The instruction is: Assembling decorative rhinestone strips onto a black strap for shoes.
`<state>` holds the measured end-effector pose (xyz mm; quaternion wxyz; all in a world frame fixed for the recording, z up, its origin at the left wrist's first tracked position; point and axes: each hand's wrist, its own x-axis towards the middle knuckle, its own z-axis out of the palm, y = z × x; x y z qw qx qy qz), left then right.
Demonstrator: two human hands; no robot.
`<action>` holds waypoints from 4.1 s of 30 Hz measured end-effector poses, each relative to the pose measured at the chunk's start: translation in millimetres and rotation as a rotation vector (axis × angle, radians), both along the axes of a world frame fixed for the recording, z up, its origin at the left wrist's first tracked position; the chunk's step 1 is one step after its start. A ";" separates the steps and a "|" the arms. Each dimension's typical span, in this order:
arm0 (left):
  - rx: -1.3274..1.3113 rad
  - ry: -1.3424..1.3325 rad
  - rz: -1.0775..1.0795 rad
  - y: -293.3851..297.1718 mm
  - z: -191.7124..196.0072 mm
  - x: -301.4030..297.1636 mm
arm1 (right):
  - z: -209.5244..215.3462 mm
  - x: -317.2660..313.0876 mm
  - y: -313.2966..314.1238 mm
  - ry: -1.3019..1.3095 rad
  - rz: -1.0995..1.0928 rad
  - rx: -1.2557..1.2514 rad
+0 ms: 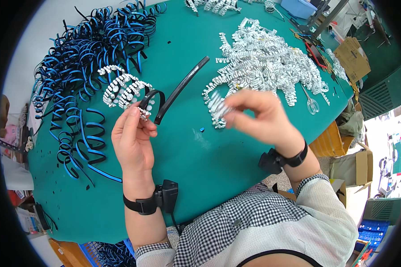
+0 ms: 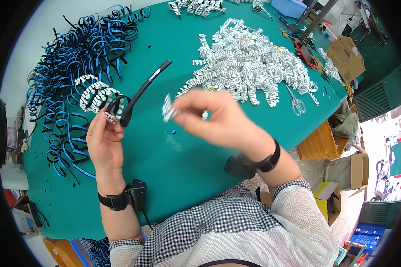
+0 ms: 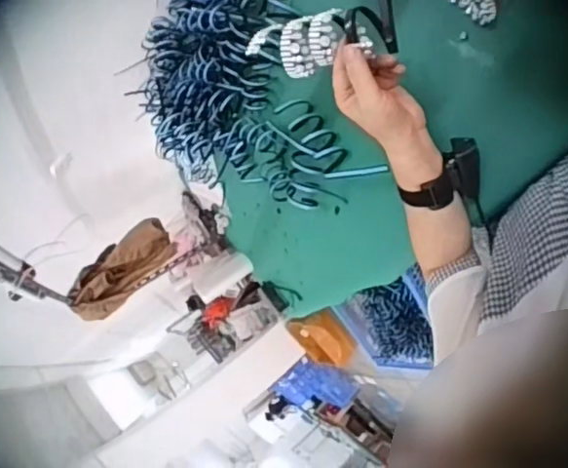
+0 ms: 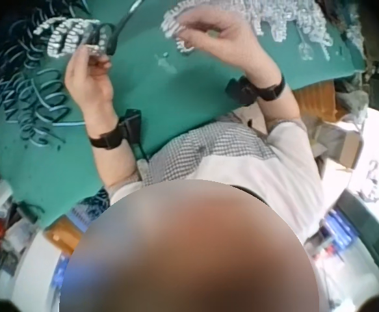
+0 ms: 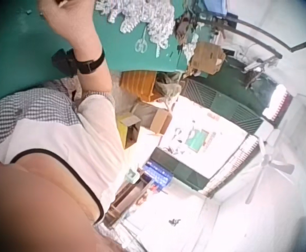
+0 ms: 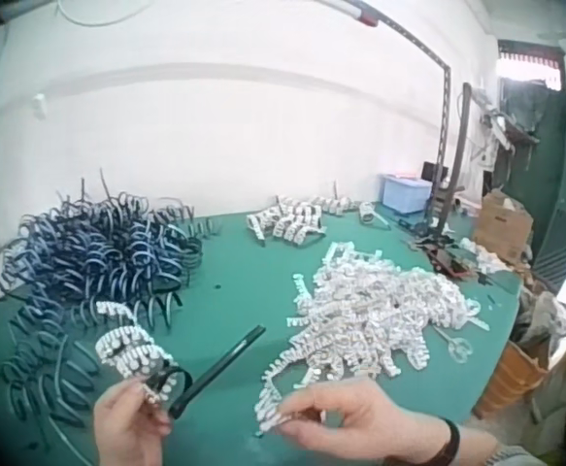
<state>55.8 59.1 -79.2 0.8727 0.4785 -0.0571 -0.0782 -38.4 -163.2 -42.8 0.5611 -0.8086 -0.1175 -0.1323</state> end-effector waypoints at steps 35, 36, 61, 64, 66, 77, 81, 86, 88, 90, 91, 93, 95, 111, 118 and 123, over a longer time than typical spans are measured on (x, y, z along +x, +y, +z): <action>0.056 -0.087 0.184 -1.3 -3.7 2.8 | 37.1 68.7 -63.5 0.169 0.054 0.433; 0.052 -0.086 0.180 -1.6 -5.2 3.7 | 51.6 66.0 -65.1 0.168 0.050 0.428; 0.016 -0.102 0.284 4.7 -4.2 8.1 | -63.5 -12.1 -36.3 0.351 -0.361 1.244; 0.036 -0.099 0.277 5.2 -8.4 8.2 | -61.3 -19.1 -38.7 0.364 -0.351 1.197; 0.045 -0.088 0.282 5.1 -9.6 9.0 | -56.7 -17.9 -37.7 0.362 -0.319 1.170; 0.035 -0.100 0.276 1.9 -7.0 7.4 | 32.7 21.1 -38.1 0.149 -0.070 0.881; 0.023 -0.092 0.292 -0.8 -6.0 8.0 | 76.8 34.1 -41.3 -0.073 -0.012 0.696; 0.018 -0.103 0.298 5.9 -4.7 8.1 | 121.9 52.2 -38.3 -0.127 0.076 0.628; 0.018 -0.094 0.298 8.7 -4.9 8.2 | 140.2 54.0 -31.8 -0.082 0.112 0.710; 0.008 -0.096 0.301 7.5 -5.0 8.3 | 152.4 56.5 -31.2 -0.123 0.101 0.686; 0.008 -0.086 0.305 7.0 -4.8 8.3 | 158.7 57.9 -31.6 -0.151 0.086 0.672; 0.000 -0.093 0.308 7.2 -4.5 7.6 | 170.2 61.3 -32.2 -0.186 0.067 0.663; 0.003 -0.095 0.309 6.8 -4.4 7.1 | 179.4 64.1 -36.7 -0.272 0.029 0.654; -0.014 -0.108 0.313 8.7 -11.2 13.5 | 209.7 86.3 -34.0 -0.096 0.126 0.305; -0.001 -0.116 0.353 13.1 -4.2 15.4 | 187.8 64.6 -31.2 0.144 0.227 0.294; -0.007 -0.078 0.445 20.1 -3.0 18.7 | 150.8 23.4 -38.2 0.123 0.427 0.019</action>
